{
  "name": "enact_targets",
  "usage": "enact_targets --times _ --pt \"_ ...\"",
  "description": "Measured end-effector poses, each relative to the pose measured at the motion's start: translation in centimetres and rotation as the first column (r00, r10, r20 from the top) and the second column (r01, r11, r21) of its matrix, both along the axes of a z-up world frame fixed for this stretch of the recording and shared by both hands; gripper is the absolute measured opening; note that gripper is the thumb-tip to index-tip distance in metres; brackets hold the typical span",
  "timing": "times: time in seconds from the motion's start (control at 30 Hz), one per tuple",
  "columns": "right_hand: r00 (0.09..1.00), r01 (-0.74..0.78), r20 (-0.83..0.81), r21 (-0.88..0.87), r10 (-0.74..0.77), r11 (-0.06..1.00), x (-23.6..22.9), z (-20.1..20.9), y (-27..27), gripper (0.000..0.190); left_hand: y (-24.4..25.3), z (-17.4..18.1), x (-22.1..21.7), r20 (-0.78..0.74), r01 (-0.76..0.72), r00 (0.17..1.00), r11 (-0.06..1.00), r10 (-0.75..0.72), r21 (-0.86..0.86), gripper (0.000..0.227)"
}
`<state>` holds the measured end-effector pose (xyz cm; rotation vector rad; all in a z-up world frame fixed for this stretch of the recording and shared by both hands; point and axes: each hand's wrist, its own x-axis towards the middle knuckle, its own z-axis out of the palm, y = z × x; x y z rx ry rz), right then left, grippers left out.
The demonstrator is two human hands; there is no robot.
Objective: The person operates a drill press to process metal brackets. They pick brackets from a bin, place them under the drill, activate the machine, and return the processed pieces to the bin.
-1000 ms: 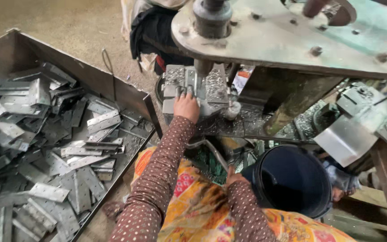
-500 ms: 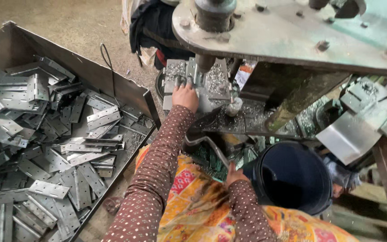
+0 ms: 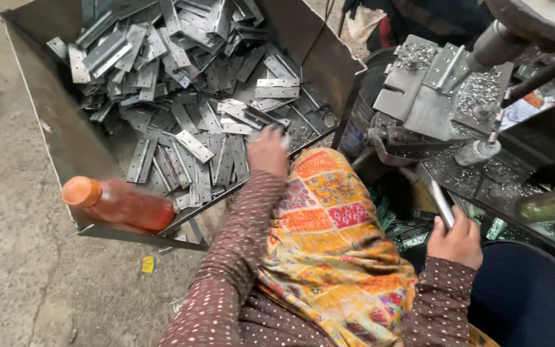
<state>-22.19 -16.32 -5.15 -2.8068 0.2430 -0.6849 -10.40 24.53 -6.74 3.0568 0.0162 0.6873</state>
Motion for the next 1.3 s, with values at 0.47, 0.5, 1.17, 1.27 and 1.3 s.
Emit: enact_targets --times 0.47,0.5,1.17,1.27,1.3 --pt "0.999 -0.022 0.044 -0.024 0.023 0.999 0.2 0.7 0.8 0.032 7.6 -10.1 2.5 -0.288 -0.593 0.804 0.730 0.520 -0.340 0.076" --pt "0.999 -0.025 0.045 -0.023 0.026 0.999 0.1 0.6 0.8 0.032 7.7 -9.4 2.6 -0.311 -0.628 0.778 0.701 0.546 -0.340 0.080" --pt "0.998 0.055 -0.026 0.046 -0.054 0.997 0.9 0.1 0.6 0.041 5.5 -4.2 1.1 -0.046 -0.222 0.972 0.844 0.229 -0.488 0.034" --pt "0.999 0.026 0.033 0.086 -0.029 0.996 1.0 -0.2 0.9 0.040 1.7 1.8 2.4 0.245 0.125 0.969 0.934 -0.041 -0.336 0.030" --pt "0.998 0.000 0.058 0.098 -0.006 0.995 1.1 -0.2 0.8 0.039 -0.2 3.7 3.0 0.362 0.244 0.922 0.933 -0.138 -0.263 0.029"
